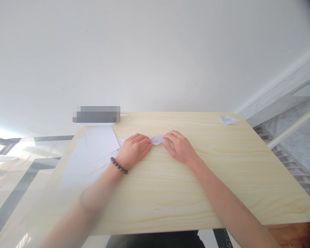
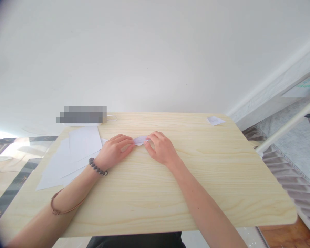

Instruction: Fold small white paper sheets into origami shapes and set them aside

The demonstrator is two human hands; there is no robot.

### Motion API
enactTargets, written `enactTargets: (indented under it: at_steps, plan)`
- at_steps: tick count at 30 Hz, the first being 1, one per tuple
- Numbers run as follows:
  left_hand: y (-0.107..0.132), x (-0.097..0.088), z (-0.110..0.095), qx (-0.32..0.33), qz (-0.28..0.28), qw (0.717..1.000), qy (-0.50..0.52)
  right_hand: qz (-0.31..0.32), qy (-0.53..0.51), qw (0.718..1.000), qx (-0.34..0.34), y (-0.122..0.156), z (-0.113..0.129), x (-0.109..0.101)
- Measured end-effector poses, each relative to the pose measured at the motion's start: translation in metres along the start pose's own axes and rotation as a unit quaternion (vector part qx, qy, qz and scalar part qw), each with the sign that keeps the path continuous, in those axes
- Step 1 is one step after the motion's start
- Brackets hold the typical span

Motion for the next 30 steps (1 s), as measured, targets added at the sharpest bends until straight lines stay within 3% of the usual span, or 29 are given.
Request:
enactTargets:
  at_steps: [11, 30]
  plan:
    - [-0.001, -0.002, 0.006, -0.045, -0.017, 0.999, -0.007, -0.032, 0.029, 0.999, -0.002, 0.001, 0.005, 0.005]
    - [-0.001, 0.006, -0.005, -0.043, 0.021, 0.999, -0.013, -0.004, 0.03, 1.0, -0.008, 0.004, 0.013, 0.016]
Point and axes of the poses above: each hand's wrist, its own y-axis away from the middle knuckle, its own x-axis out of the palm, z = x × y, the point moved 10 cm from there along -y, towards the middle knuckle, and after that the axes turned 12 degrees about -z, right-handed, at the moved point
